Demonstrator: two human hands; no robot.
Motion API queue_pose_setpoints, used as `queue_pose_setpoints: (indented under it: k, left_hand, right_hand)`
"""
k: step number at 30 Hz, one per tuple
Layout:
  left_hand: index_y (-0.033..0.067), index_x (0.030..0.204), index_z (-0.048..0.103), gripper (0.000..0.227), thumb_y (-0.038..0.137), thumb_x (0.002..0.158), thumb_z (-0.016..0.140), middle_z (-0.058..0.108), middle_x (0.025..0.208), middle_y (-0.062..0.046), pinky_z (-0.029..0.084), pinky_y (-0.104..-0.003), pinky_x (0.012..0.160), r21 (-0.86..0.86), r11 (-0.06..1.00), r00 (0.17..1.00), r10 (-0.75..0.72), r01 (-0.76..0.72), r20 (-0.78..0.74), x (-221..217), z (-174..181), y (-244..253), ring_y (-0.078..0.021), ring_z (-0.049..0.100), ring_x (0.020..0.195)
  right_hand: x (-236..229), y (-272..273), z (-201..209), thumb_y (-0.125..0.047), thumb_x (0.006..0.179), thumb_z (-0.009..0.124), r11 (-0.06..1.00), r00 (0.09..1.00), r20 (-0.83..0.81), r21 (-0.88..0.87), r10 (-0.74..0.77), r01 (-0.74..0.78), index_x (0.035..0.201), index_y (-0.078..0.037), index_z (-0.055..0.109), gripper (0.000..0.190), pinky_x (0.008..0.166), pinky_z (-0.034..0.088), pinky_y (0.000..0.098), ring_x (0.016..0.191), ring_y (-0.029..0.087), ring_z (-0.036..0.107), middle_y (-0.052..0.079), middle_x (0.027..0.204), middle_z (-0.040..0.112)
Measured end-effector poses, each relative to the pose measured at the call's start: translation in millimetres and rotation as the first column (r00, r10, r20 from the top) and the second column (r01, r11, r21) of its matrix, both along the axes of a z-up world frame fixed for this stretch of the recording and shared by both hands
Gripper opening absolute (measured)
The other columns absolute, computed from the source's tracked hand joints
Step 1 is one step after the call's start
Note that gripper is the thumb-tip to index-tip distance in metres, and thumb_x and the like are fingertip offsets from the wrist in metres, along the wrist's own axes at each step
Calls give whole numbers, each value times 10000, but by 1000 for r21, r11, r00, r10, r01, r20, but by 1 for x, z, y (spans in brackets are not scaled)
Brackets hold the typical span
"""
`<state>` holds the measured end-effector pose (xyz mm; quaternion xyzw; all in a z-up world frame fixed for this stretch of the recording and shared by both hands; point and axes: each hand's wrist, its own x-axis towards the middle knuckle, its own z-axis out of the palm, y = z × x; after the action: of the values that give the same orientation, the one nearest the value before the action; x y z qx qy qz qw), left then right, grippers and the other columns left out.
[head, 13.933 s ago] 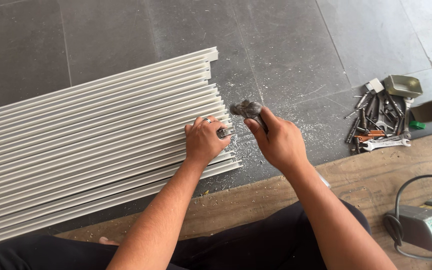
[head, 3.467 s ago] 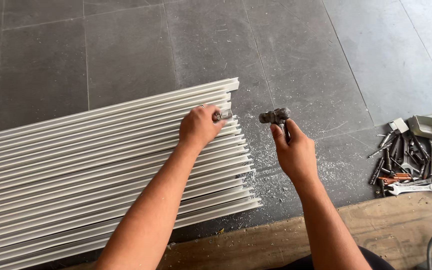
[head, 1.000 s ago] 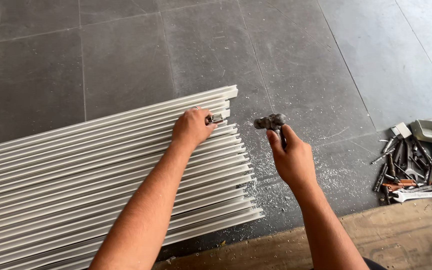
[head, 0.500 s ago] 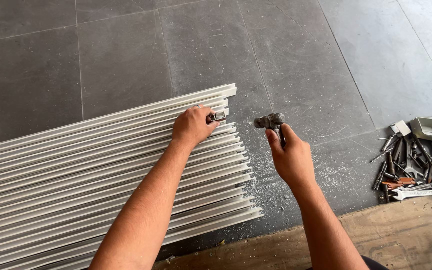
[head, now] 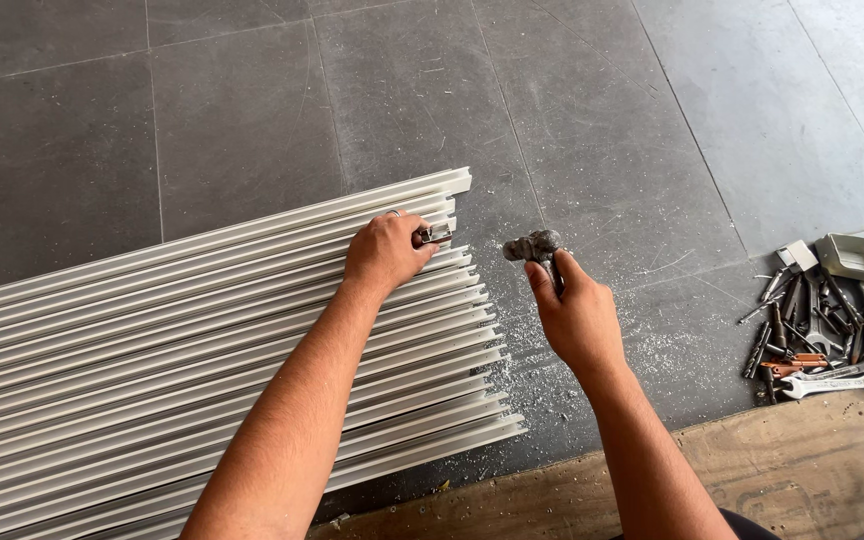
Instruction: The person uses a power drill to fasten metal profiles together on the floor. They then pick up a hammer and a metal punch to tap the ends of the stacked profiles, likely to remove burrs or align the edges. The person continues to stack and align the metal pieces by hand.
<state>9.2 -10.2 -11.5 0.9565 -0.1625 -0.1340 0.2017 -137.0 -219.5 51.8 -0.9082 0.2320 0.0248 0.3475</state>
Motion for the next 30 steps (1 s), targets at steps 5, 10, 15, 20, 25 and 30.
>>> queue_pose_setpoints:
  k: [5, 10, 15, 20, 25, 30]
  left_hand:
    - [184, 1088, 741, 292, 367, 867, 795, 729, 956, 1, 597, -390, 807, -8, 1000, 1000, 2, -2, -13, -1, 2, 1, -177, 700, 947]
    - [179, 1067, 750, 301, 368, 843, 818, 730, 961, -1, 592, -383, 810, -26, 1000, 1000, 1, -1, -4, 1, 3, 0, -180, 706, 939]
    - [174, 1049, 762, 291, 362, 835, 823, 749, 947, 15, 614, -356, 788, -128, 992, 1000, 1, -1, 2, 3, -6, 5, -155, 730, 893]
    - [177, 1043, 770, 320, 342, 782, 854, 756, 912, 6, 581, -375, 781, -121, 992, 998, 34, -40, -48, 9, -10, 5, -181, 710, 852]
    - [132, 978, 762, 276, 353, 829, 835, 756, 917, -8, 602, -359, 725, -153, 985, 997, 70, -74, -32, 1, -8, 2, -169, 727, 837]
    - [138, 962, 774, 255, 334, 814, 841, 755, 867, -26, 583, -369, 681, -245, 968, 998, 51, -55, -21, 2, 2, 6, -192, 721, 764]
  right_hand:
    - [6, 3, 1, -434, 1016, 542, 1000, 1000, 2, -3, 12, -12, 1185, -70, 641, 413, 526, 499, 422, 546, 247, 675, 148, 686, 704]
    - [29, 8, 2, -439, 1055, 525, 986, 987, 38, -71, 156, -153, 1107, -74, 635, 385, 552, 512, 461, 575, 296, 680, 161, 725, 710]
    - [70, 23, 35, -401, 1048, 505, 935, 933, 117, -147, 340, -323, 1195, -98, 596, 349, 484, 518, 434, 523, 281, 675, 132, 713, 701]
    - [77, 43, 62, -392, 1093, 502, 921, 902, 213, -195, 375, -337, 1161, -93, 606, 324, 492, 498, 428, 532, 270, 655, 125, 687, 686]
    - [78, 55, 54, -479, 1042, 487, 880, 909, -194, -243, 369, -409, 1191, -197, 635, 352, 505, 520, 450, 559, 269, 653, 127, 695, 687]
    - [54, 26, 45, -441, 1042, 508, 968, 980, 5, -153, 201, -198, 1148, -123, 630, 357, 541, 498, 463, 548, 291, 646, 149, 689, 684]
